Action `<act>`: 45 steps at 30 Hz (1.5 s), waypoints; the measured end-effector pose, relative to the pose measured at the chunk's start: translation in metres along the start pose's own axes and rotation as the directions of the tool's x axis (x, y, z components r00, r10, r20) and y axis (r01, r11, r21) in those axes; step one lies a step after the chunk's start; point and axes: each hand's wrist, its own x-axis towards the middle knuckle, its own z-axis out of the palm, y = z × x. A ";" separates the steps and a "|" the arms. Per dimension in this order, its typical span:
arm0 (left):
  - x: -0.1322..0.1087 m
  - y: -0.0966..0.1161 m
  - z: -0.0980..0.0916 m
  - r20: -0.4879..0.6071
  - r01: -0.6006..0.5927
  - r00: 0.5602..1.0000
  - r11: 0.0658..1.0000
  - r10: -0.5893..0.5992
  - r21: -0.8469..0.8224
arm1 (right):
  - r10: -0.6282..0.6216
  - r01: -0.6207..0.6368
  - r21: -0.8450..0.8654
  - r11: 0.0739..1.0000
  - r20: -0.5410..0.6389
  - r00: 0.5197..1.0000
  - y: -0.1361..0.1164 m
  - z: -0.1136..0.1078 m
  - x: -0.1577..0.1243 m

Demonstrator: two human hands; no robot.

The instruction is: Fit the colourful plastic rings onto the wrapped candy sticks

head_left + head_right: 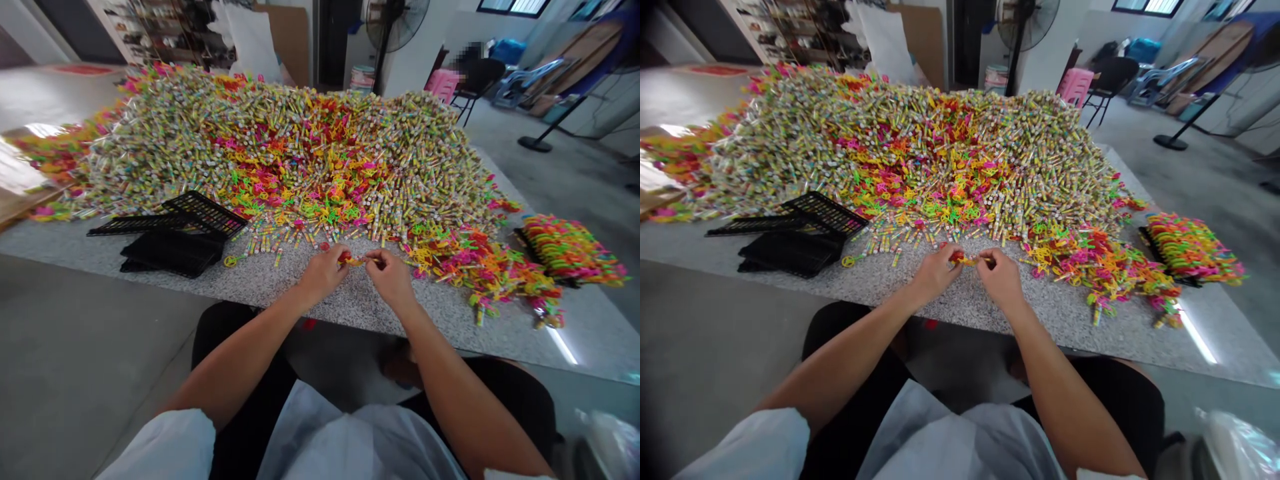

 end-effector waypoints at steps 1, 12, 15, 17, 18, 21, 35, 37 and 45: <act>0.001 -0.001 0.001 -0.004 0.001 1.000 1.000 -0.002 -0.025 | 0.045 -0.045 0.024 0.999 0.032 0.998 0.002 -0.001 0.003; 0.010 -0.004 0.004 0.177 0.260 0.963 0.859 -0.201 -0.442 | 0.275 -0.413 0.462 0.784 0.338 0.900 0.016 -0.001 0.004; 0.009 -0.002 0.001 0.245 0.322 0.943 0.814 -0.227 -0.484 | 0.237 -0.368 0.454 0.812 0.320 0.917 0.020 -0.001 0.002; 0.008 0.000 0.000 0.284 0.352 0.929 0.796 -0.235 -0.492 | 0.177 -0.293 0.407 0.866 0.299 0.938 0.021 -0.002 0.000; 0.008 0.000 -0.001 0.300 0.364 0.924 0.786 -0.237 -0.500 | 0.141 -0.248 0.378 0.892 0.288 0.947 0.021 -0.002 -0.001; 0.009 0.000 -0.002 0.329 0.389 0.914 0.747 -0.239 -0.539 | 0.051 -0.141 0.339 0.930 0.261 0.964 0.022 -0.005 -0.005; 0.006 0.001 -0.008 0.412 0.371 0.895 0.795 -0.169 -0.480 | 0.017 -0.096 0.431 0.897 0.183 0.983 0.027 -0.001 -0.017; 0.008 0.005 -0.010 0.427 0.347 0.892 0.832 -0.150 -0.432 | 0.025 -0.101 0.443 0.891 0.173 0.985 0.029 -0.001 -0.017; 0.014 -0.012 -0.013 0.449 0.374 0.866 0.881 -0.219 -0.290 | -0.011 -0.058 0.373 0.926 0.179 0.984 0.020 0.004 -0.015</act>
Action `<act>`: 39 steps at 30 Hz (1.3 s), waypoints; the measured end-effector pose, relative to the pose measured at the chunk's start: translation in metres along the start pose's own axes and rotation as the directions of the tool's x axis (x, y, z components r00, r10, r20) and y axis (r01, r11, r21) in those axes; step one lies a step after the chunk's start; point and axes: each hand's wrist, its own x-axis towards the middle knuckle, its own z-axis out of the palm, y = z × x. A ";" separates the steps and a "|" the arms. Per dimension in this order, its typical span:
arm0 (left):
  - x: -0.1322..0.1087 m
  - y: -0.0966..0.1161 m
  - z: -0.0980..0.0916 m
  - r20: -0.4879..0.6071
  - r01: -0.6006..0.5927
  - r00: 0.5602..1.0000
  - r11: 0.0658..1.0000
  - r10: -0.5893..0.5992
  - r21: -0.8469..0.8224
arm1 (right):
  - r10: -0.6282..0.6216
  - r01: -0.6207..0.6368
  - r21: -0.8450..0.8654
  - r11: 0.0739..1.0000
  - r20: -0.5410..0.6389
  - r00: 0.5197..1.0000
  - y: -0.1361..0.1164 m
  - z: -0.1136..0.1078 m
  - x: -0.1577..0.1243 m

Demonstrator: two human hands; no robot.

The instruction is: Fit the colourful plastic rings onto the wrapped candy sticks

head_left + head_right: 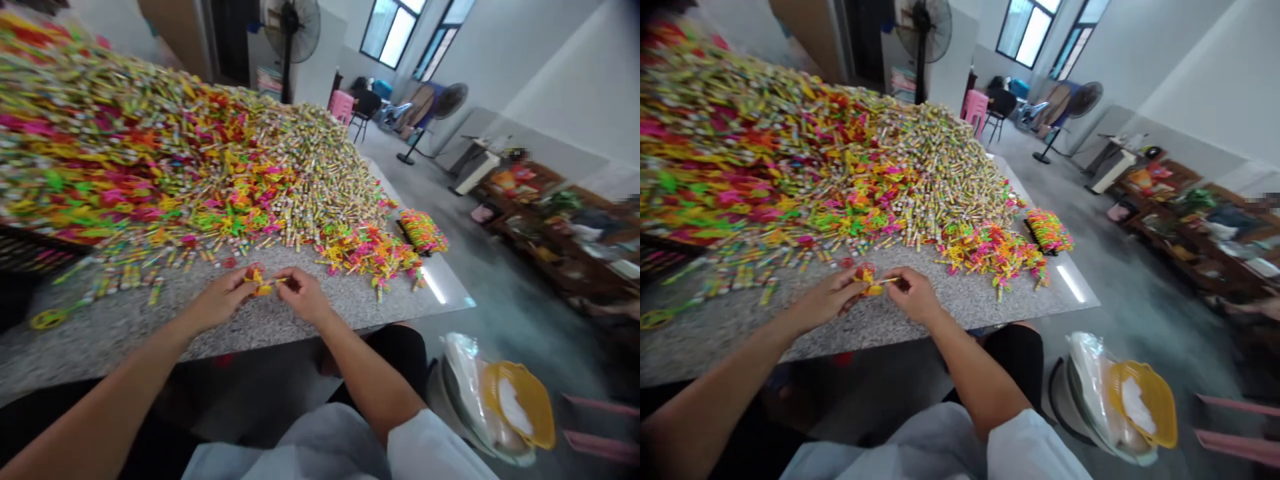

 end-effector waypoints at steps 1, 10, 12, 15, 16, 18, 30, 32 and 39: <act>0.001 -0.003 -0.003 0.011 0.012 1.000 1.000 -0.012 0.012 | 0.028 -0.028 0.039 0.999 -0.002 1.000 0.002 0.002 0.001; -0.015 0.016 0.015 0.134 0.030 0.990 0.998 -0.038 0.059 | 0.119 -0.124 0.104 0.987 0.051 0.992 0.017 -0.012 -0.018; -0.017 0.014 0.017 0.133 0.011 0.991 0.997 -0.022 0.082 | 0.110 -0.113 0.030 0.993 0.087 0.990 0.021 -0.017 -0.019; -0.019 0.014 0.019 0.106 -0.042 0.994 0.990 0.029 0.131 | 0.002 0.019 -0.180 0.983 0.114 0.993 0.019 -0.024 -0.020; -0.019 0.014 0.020 0.097 -0.066 0.994 0.987 0.053 0.146 | -0.050 0.083 -0.250 0.965 0.135 0.990 0.017 -0.026 -0.021; -0.018 0.014 0.021 0.083 -0.119 0.991 0.977 0.105 0.179 | -0.144 0.207 -0.353 0.913 0.197 0.970 0.013 -0.028 -0.020; -0.011 0.013 0.030 0.066 -0.092 0.994 0.994 0.088 0.052 | -0.265 0.382 -0.492 0.782 0.291 0.919 0.004 -0.028 -0.016; -0.011 0.013 0.030 0.090 -0.072 0.993 0.997 0.070 0.018 | -0.270 0.368 -0.472 0.801 0.264 0.926 0.002 -0.028 -0.019; -0.005 0.004 0.042 0.024 -0.032 0.999 0.995 0.035 -0.093 | -0.205 0.343 -0.486 0.804 0.315 0.927 -0.012 -0.033 -0.006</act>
